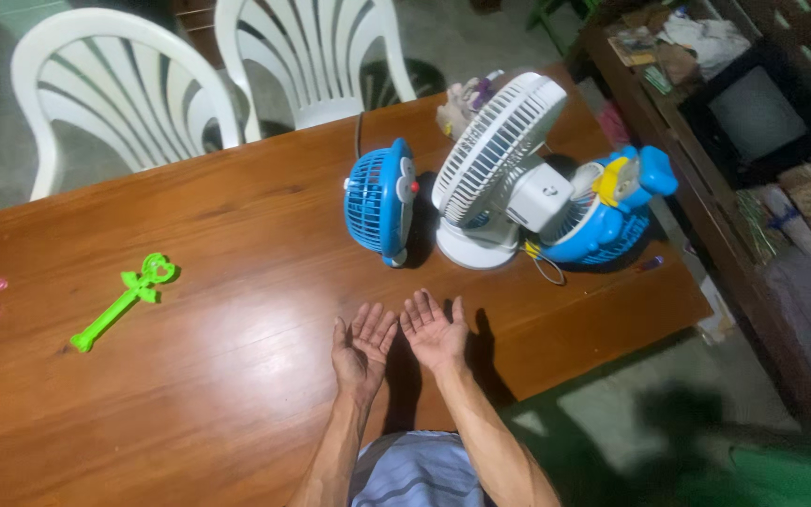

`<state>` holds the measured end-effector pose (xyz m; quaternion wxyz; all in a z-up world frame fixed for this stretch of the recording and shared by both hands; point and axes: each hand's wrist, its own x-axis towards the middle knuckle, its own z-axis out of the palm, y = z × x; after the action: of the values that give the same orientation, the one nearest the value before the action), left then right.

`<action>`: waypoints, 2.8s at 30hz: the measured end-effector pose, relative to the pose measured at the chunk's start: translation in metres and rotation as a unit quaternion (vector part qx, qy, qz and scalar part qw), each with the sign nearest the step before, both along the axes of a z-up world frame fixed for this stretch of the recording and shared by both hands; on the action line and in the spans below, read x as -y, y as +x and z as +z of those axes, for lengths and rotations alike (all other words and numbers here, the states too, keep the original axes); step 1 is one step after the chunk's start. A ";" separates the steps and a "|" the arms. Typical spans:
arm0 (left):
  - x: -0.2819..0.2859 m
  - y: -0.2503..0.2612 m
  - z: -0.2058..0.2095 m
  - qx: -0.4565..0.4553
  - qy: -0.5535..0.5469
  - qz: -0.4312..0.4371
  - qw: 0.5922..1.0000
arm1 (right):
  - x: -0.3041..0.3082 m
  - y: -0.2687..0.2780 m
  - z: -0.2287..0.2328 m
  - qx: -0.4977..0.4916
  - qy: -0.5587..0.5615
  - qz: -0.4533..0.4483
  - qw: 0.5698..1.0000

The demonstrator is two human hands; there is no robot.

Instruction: The person uses a screwdriver to repeatedly tighten screws on the front grille of a small blue table fan. The person holds the fan steady with one hand while turning the screwdriver with the other, working on multiple screw locations around the grille.

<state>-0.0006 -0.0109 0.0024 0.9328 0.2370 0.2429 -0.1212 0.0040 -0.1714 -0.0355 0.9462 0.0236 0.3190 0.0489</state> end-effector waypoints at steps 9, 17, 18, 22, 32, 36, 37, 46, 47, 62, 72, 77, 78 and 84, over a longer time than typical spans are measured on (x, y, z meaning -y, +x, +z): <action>0.006 -0.013 -0.030 -0.019 0.095 -0.075 0.992 | 0.019 -0.031 -0.037 -0.074 -0.107 0.016 0.991; 0.053 -0.027 -0.026 -0.019 0.227 -0.165 0.960 | 0.111 -0.072 -0.087 -0.111 -0.182 -0.036 0.976; 0.061 -0.028 -0.023 -0.025 0.250 -0.177 0.952 | 0.129 -0.074 -0.095 -0.124 -0.187 -0.037 0.974; 0.094 -0.034 -0.023 0.035 0.321 -0.227 0.919 | 0.202 -0.079 -0.125 -0.137 -0.195 -0.054 0.970; 0.239 -0.024 -0.059 0.040 0.353 -0.344 0.869 | 0.357 -0.046 -0.171 -0.194 -0.333 -0.022 0.923; 0.278 -0.032 -0.083 0.043 0.328 -0.373 0.867 | 0.388 -0.039 -0.187 -0.236 -0.393 0.021 0.888; 0.292 -0.026 -0.090 0.050 0.323 -0.375 0.868 | 0.396 -0.032 -0.190 -0.249 -0.405 0.031 0.879; 0.349 -0.006 -0.129 0.090 0.341 -0.374 0.858 | 0.434 -0.003 -0.207 -0.336 -0.469 0.129 0.807; 0.353 -0.003 -0.138 0.083 0.353 -0.381 0.850 | 0.439 -0.002 -0.208 -0.346 -0.462 0.149 0.803; 0.350 -0.003 -0.244 0.038 -0.203 -0.288 0.935 | 0.437 0.011 -0.178 -0.418 -0.592 0.237 0.647; 0.329 -0.027 -0.214 0.152 0.076 -0.212 0.962 | 0.370 -0.029 -0.165 -0.328 -0.542 0.133 0.762; 0.301 -0.038 -0.160 -0.018 0.314 -0.214 0.925 | 0.311 -0.052 -0.125 -0.203 -0.491 0.125 0.838; 0.296 -0.038 -0.153 -0.117 0.241 -0.184 0.946 | 0.300 -0.054 -0.119 -0.184 -0.491 0.138 0.840; 0.241 -0.026 -0.144 -0.085 0.188 -0.021 0.978 | 0.234 -0.049 -0.078 -0.033 -0.483 0.190 0.854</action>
<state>-0.0271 -0.2519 -0.1413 0.8450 0.4017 0.3346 -0.1123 -0.0446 -0.4054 -0.1134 0.7996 -0.4957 0.3323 0.0671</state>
